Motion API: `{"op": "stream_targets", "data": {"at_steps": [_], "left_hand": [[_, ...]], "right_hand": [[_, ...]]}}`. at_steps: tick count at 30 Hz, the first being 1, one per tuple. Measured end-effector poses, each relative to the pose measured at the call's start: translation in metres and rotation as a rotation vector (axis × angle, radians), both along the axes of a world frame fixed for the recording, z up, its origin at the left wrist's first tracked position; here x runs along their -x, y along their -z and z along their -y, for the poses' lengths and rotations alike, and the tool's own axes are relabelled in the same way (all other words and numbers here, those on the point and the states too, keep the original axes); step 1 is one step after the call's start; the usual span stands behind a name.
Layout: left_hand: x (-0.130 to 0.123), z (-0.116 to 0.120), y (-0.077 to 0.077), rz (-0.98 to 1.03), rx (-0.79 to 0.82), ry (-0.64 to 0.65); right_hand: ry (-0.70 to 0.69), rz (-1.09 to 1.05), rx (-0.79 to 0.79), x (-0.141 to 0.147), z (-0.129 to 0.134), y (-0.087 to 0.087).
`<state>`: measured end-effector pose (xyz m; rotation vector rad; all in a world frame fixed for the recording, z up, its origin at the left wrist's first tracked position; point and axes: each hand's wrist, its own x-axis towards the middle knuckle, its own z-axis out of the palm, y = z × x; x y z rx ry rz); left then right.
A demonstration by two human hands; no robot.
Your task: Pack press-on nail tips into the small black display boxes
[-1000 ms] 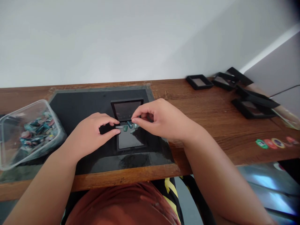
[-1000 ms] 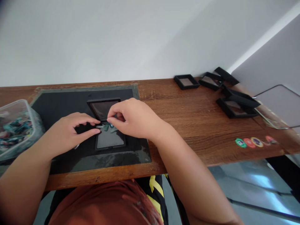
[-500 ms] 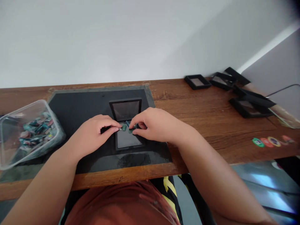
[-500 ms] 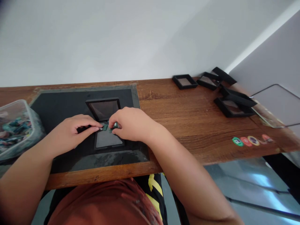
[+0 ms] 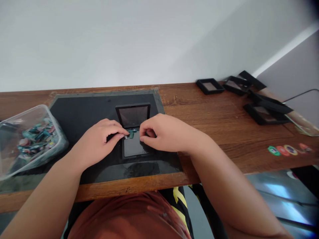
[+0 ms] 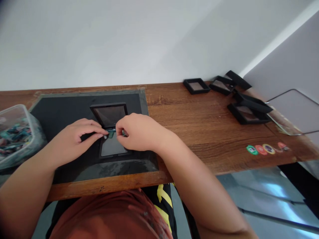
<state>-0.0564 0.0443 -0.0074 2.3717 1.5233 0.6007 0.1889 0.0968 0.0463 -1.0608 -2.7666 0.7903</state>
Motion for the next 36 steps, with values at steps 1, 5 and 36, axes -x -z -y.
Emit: {"op": "stream_targets", "data": {"at_steps": [1,5,36], "left_hand": [[-0.001,0.0,0.0,0.004,-0.001,-0.018],[-0.006,0.002,-0.003,-0.005,0.029,-0.086],[-0.023,0.007,-0.004,-0.081,0.057,-0.052]], "right_hand": [[0.017,0.004,0.005,-0.002,-0.001,-0.002],[0.092,0.05,-0.004,-0.009,-0.004,-0.005],[0.059,0.015,0.001,-0.01,-0.008,0.001]]}}
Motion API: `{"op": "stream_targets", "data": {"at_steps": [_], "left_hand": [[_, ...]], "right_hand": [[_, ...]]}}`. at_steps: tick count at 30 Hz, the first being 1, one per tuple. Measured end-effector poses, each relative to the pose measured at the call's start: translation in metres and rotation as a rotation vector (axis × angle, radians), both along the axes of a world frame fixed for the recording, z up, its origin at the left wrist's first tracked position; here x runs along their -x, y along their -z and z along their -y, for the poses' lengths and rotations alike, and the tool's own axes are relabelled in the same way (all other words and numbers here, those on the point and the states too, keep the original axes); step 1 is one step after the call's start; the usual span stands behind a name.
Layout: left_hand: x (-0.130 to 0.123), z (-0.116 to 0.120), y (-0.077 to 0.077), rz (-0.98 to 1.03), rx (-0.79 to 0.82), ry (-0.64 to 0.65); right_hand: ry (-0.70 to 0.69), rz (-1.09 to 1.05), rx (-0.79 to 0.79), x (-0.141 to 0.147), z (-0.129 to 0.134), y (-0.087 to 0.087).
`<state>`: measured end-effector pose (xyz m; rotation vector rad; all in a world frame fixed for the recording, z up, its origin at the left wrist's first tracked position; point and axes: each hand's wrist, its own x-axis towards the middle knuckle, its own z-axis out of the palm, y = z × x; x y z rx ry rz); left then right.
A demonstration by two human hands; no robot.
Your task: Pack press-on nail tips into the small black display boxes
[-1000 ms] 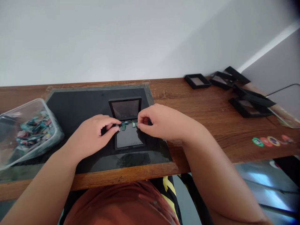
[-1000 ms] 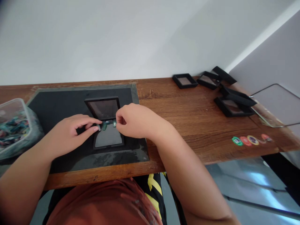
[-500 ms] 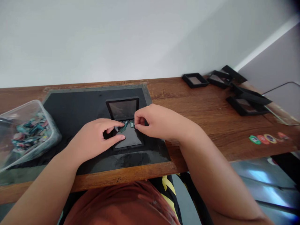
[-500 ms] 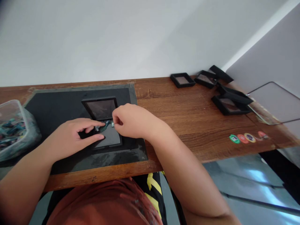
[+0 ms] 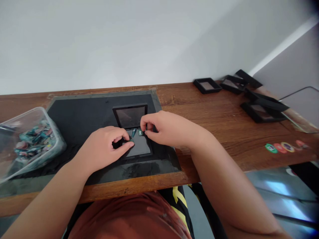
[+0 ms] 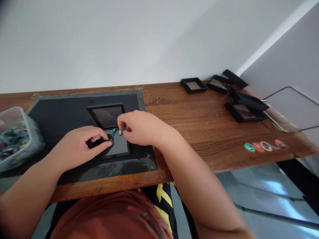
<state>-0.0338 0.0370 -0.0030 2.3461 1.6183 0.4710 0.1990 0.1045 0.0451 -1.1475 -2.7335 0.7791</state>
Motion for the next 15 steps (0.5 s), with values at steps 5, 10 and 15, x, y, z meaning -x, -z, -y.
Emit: {"op": "stream_targets", "data": {"at_steps": [5,10,15], "left_hand": [[-0.003,0.001,0.0,-0.036,-0.032,0.008],[-0.008,0.001,-0.002,-0.075,-0.005,-0.082],[-0.011,0.0,-0.001,-0.064,0.011,-0.129]], "right_hand": [[0.016,0.015,-0.005,0.001,0.001,-0.001],[-0.007,0.037,-0.019,0.002,0.001,-0.001],[-0.013,0.045,-0.031,0.003,0.002,-0.001]]}}
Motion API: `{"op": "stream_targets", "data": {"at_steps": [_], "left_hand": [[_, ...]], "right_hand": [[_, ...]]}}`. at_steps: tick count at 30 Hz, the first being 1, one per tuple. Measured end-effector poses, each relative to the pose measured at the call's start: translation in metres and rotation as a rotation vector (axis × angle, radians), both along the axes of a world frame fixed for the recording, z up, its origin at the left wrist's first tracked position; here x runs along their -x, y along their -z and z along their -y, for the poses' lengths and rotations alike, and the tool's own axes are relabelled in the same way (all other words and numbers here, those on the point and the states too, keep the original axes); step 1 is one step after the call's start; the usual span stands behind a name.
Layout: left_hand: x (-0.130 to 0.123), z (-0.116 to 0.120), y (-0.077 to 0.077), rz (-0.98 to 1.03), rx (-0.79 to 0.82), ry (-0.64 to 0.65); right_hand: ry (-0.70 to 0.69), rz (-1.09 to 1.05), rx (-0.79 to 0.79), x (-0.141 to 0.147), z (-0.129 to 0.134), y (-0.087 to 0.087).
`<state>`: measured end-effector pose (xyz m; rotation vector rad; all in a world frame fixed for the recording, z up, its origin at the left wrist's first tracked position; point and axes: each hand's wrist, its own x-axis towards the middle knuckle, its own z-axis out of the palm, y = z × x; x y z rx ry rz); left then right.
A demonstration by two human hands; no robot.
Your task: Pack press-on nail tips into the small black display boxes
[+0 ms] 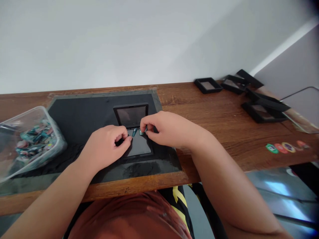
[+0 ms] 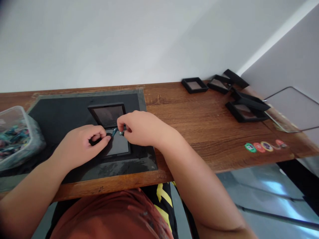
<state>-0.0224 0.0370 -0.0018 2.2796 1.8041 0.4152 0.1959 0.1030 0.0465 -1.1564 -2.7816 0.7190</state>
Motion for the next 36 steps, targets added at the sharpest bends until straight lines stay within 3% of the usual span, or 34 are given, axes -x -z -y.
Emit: {"op": "stream_targets", "data": {"at_steps": [5,11,16,23,36], "left_hand": [[0.001,0.0,-0.001,0.066,0.035,-0.018],[0.023,-0.001,-0.004,0.178,0.023,0.003],[0.033,-0.003,-0.005,0.144,0.091,0.013],[0.03,-0.004,-0.001,0.098,0.113,0.066],[0.019,-0.004,0.002,0.065,0.118,0.049]], "right_hand": [[0.003,-0.022,0.028,-0.002,-0.002,0.0],[-0.018,-0.076,0.087,-0.005,-0.006,0.001],[-0.022,-0.062,0.093,-0.005,-0.007,0.001],[-0.024,-0.1,0.065,-0.005,-0.008,0.002],[0.011,-0.129,0.041,-0.001,-0.013,0.014]]}}
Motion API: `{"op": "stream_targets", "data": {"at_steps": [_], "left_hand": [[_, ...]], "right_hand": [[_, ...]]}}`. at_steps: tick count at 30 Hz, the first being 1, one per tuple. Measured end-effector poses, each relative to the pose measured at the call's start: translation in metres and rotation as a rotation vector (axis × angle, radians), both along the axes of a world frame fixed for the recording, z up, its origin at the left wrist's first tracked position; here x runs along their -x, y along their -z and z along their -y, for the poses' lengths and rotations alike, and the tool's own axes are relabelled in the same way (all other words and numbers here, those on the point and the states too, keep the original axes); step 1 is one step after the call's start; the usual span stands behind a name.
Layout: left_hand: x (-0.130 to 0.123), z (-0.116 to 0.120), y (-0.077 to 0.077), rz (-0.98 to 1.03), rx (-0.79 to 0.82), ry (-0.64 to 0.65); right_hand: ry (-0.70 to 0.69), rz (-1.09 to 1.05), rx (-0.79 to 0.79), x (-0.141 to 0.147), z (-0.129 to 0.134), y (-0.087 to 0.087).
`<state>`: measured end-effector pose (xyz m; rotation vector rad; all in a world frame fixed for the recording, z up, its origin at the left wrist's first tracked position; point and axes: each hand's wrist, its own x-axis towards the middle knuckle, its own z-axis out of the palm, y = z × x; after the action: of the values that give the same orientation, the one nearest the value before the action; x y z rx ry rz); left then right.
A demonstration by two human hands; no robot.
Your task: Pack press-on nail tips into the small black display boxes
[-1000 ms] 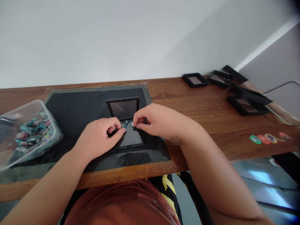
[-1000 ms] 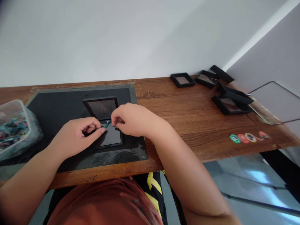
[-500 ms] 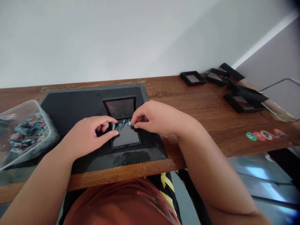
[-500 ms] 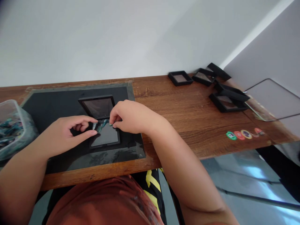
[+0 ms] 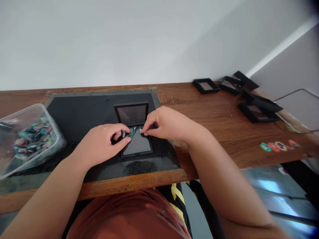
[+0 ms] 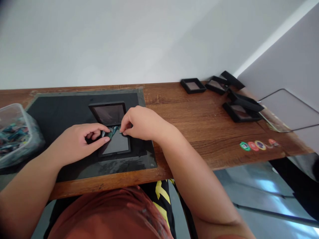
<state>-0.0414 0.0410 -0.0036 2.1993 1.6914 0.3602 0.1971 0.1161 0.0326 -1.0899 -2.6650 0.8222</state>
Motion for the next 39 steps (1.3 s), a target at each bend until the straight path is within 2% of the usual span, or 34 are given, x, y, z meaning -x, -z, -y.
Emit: {"op": "stream_targets", "data": {"at_steps": [19,26,39], "left_hand": [[-0.004,-0.002,-0.001,-0.022,0.004,-0.048],[-0.002,0.0,-0.002,-0.002,-0.017,-0.058],[0.005,-0.001,0.0,0.013,-0.038,-0.099]], "right_hand": [[0.025,0.084,-0.082,0.004,0.006,-0.005],[0.021,0.092,-0.068,0.001,0.003,-0.007],[0.099,0.137,-0.083,-0.005,0.002,-0.009]]}}
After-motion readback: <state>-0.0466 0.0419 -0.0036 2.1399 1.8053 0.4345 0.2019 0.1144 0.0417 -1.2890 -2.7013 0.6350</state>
